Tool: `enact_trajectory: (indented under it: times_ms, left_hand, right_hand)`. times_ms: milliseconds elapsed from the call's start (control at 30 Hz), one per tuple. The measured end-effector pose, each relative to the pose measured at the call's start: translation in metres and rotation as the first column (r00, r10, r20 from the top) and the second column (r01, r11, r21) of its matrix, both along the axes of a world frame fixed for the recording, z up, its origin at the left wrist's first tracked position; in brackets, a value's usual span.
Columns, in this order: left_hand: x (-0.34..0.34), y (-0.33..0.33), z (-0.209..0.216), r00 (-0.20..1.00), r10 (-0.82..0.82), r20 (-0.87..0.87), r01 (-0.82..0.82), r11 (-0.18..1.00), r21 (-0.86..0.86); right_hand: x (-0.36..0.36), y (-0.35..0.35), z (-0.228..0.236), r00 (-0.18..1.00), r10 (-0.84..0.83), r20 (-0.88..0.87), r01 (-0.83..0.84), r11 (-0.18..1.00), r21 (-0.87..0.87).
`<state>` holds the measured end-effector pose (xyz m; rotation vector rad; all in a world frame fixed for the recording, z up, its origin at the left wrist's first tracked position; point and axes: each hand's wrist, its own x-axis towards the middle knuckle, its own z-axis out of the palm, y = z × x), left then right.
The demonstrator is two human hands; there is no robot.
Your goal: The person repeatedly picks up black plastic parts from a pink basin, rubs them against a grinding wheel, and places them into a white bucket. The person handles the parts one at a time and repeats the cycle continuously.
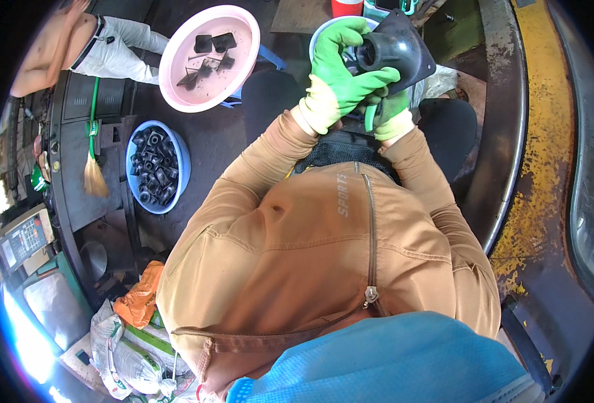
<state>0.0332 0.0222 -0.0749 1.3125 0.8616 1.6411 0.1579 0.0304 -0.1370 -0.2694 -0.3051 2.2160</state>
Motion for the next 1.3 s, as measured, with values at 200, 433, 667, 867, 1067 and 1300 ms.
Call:
enact_trajectory:
  times_ms: [200,433,667,867,1067,1300]
  left_hand:
    - [-0.003,0.025,0.0,0.766,0.2,-0.611,-0.114,0.978,0.176]
    - [-0.009,0.025,0.016,0.774,0.108,-0.624,-0.117,0.993,0.026]
    - [-0.017,0.022,0.033,0.789,0.088,-0.608,-0.081,0.996,0.039]
    - [-0.051,0.016,0.04,0.762,0.085,-0.642,-0.031,0.995,0.094]
    - [-0.056,0.02,0.039,0.753,0.17,-0.636,0.121,0.914,0.387]
    - [-0.021,0.005,0.027,0.786,0.452,-0.422,-0.263,0.862,0.433]
  right_hand:
    - [-0.013,-0.003,-0.034,0.728,-0.33,0.6,0.044,0.897,0.441]
    - [-0.007,-0.002,-0.004,0.92,0.107,0.377,-0.037,0.981,-0.19]
    - [-0.016,-0.006,0.01,0.762,-0.149,0.631,0.051,0.984,0.17]
    - [0.014,0.017,0.036,0.755,-0.252,0.606,0.272,0.96,0.061]
    - [0.015,0.003,0.055,0.757,-0.358,0.547,0.146,0.908,0.392]
    - [-0.009,-0.014,0.057,0.796,-0.462,0.39,0.373,0.883,0.285]
